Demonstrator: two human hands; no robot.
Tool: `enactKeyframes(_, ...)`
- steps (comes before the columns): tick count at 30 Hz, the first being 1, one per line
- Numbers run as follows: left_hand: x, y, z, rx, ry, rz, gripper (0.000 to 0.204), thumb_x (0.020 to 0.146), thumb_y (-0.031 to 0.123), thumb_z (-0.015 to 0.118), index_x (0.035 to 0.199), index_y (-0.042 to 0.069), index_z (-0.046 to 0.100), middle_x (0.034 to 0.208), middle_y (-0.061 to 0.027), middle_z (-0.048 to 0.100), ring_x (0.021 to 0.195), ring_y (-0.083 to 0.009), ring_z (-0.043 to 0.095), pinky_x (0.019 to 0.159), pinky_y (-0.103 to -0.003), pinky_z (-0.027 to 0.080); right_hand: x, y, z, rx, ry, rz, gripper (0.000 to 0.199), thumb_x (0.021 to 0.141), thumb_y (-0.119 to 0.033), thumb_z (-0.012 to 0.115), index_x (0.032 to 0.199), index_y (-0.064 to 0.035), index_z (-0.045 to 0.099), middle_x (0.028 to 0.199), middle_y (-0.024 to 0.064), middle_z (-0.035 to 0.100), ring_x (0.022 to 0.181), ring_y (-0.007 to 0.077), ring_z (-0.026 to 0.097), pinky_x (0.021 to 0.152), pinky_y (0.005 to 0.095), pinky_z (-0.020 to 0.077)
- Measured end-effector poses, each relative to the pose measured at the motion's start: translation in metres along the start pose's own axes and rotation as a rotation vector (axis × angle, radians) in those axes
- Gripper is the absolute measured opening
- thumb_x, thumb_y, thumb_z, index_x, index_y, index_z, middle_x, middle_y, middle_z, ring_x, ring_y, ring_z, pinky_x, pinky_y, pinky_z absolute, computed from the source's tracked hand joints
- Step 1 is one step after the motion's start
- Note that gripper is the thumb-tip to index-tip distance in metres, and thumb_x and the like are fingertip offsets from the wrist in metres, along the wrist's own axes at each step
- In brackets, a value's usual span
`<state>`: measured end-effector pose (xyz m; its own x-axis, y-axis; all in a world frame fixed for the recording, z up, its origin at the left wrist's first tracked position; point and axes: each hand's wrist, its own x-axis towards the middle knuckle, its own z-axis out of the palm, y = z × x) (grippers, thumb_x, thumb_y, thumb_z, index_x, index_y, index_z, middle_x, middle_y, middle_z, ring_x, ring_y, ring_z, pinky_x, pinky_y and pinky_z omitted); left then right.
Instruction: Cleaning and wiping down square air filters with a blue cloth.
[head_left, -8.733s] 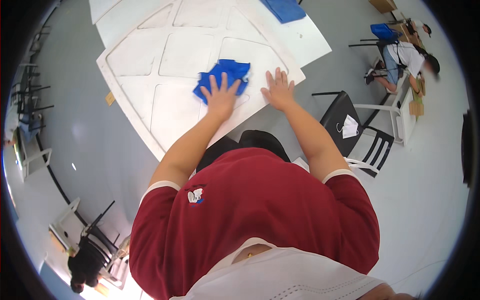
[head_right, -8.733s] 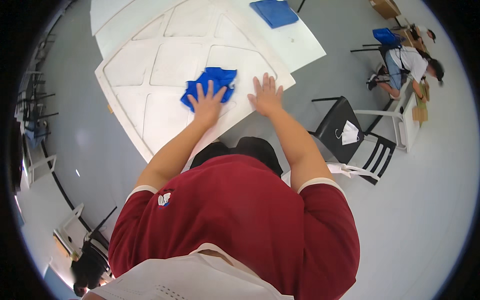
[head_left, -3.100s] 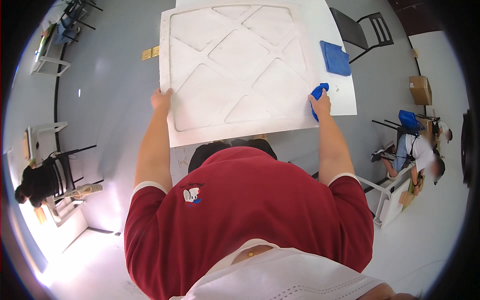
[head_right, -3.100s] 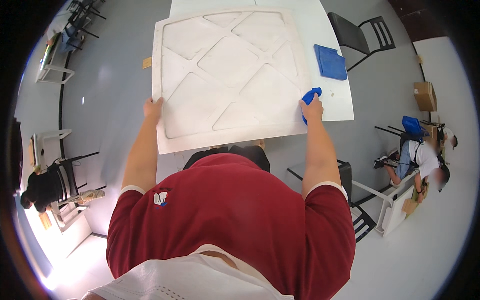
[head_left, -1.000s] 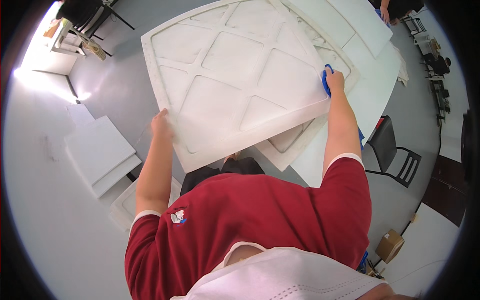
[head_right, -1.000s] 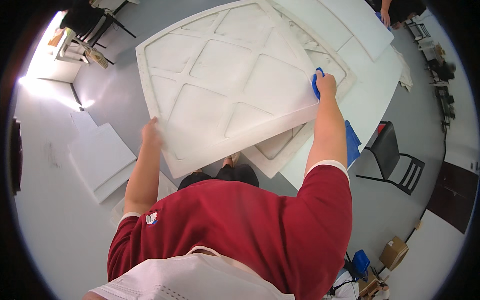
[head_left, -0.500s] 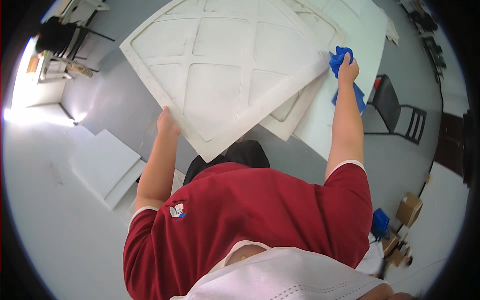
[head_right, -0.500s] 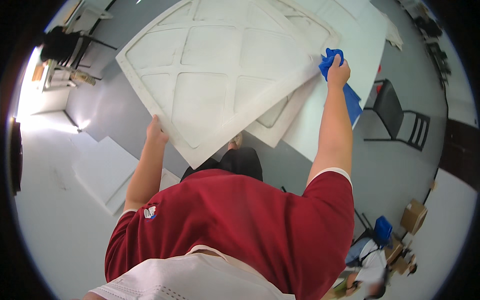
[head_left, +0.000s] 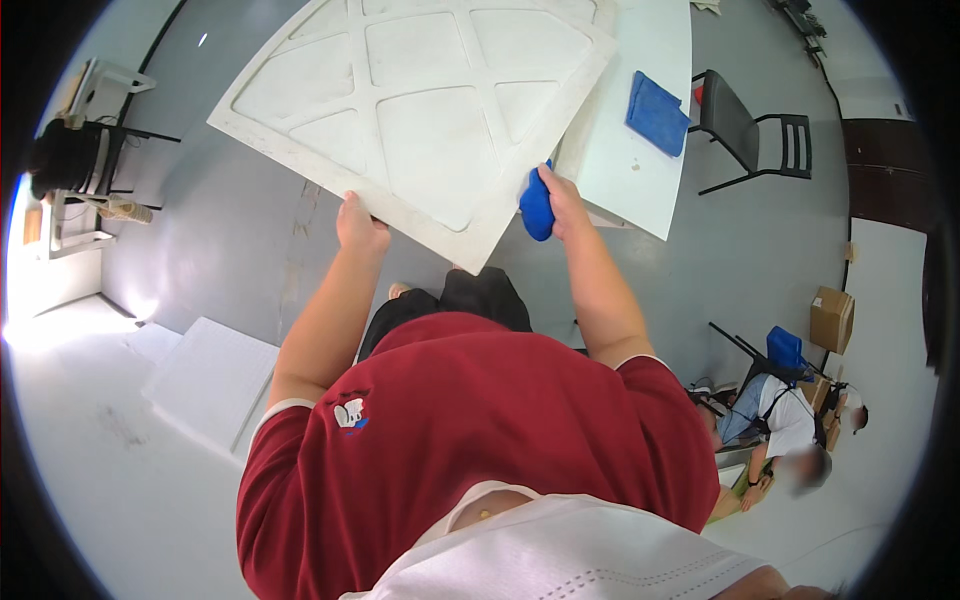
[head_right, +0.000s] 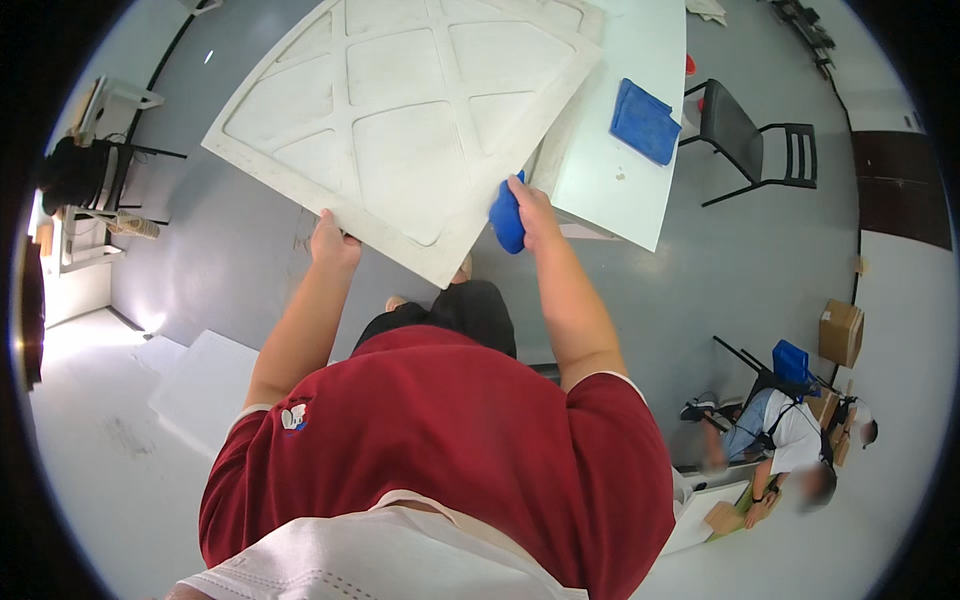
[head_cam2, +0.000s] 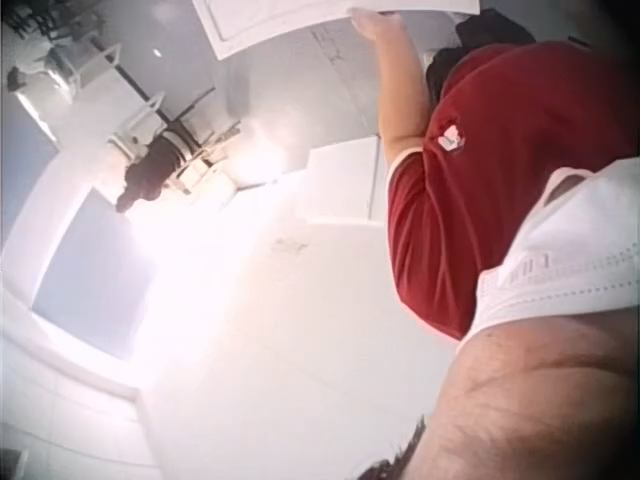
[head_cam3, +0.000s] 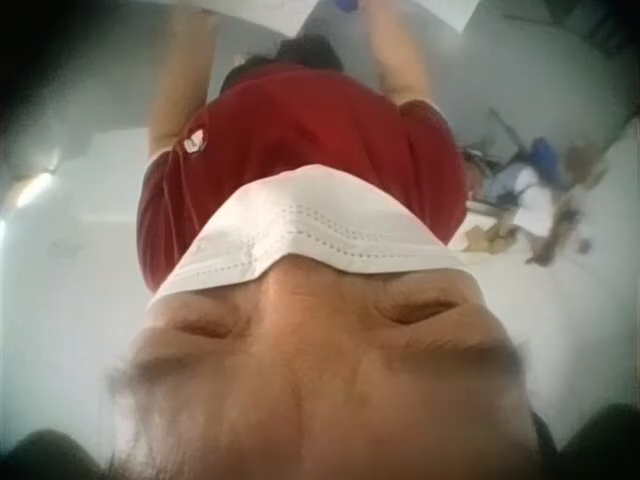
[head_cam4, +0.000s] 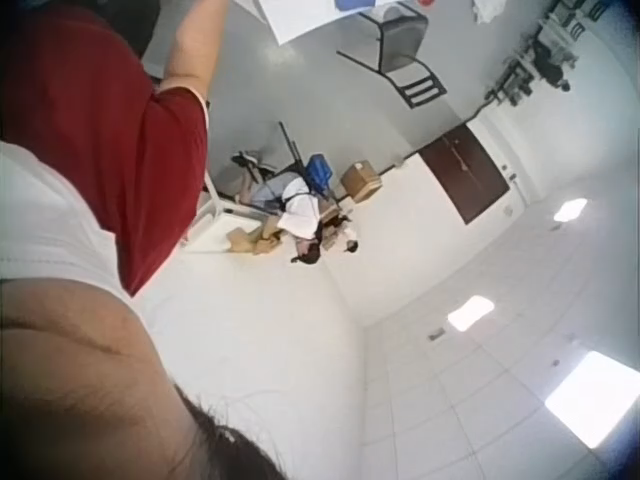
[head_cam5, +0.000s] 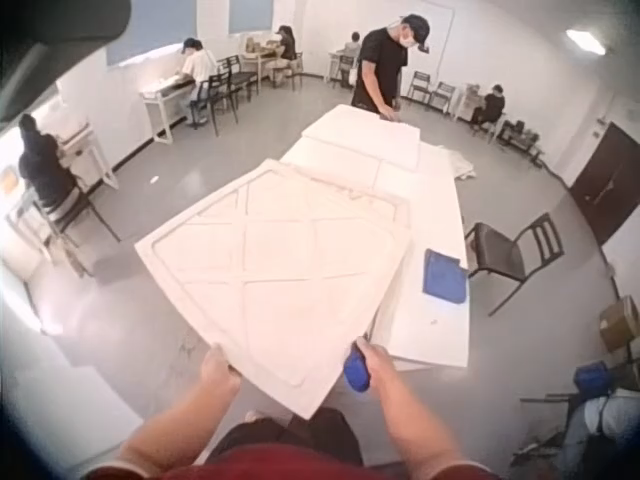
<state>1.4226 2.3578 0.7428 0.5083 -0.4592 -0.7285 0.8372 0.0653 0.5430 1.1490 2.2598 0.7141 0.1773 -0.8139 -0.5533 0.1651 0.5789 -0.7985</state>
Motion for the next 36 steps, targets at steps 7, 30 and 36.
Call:
enactKeyframes(7, -0.012, -0.040, 0.012, 0.028, -0.163, -0.087, 0.022, 0.093, 0.020, 0.033, 0.106, 0.003, 0.039, 0.110, -0.0124, 0.046, 0.100, -0.0248, 0.049, 0.089, -0.041, 0.043, 0.012, -0.045, -0.019, -0.307, 0.142, -0.123, 0.027, 0.076, -0.022, 0.065, 0.085, 0.0024, 0.059, 0.072, 0.0045, 0.059, 0.060, 0.0123, 0.055, 0.056, 0.0268, 0.0454)
enactKeyframes(30, 0.057, -0.134, 0.005, 1.172, -0.830, -0.124, 0.018, 0.074, -0.002, 0.051, 0.092, -0.003, 0.049, 0.095, -0.0129, 0.049, 0.095, -0.0230, 0.049, 0.087, -0.041, 0.040, 0.037, -0.167, -0.120, -0.952, 0.478, -0.523, 0.038, 0.079, -0.027, 0.060, 0.098, 0.0058, 0.058, 0.085, 0.0124, 0.063, 0.077, 0.0169, 0.057, 0.072, 0.0295, 0.0444)
enactKeyframes(36, 0.011, -0.083, 0.040, 0.944, -0.605, -0.538, 0.025, 0.079, 0.013, 0.057, 0.103, 0.004, 0.057, 0.090, -0.0055, 0.058, 0.088, -0.0158, 0.053, 0.073, -0.031, 0.043, 0.001, -0.116, -0.059, -0.283, 0.387, -0.754, 0.028, 0.085, -0.019, 0.055, 0.103, 0.0037, 0.055, 0.091, 0.0058, 0.059, 0.077, 0.0116, 0.054, 0.071, 0.0252, 0.0449)
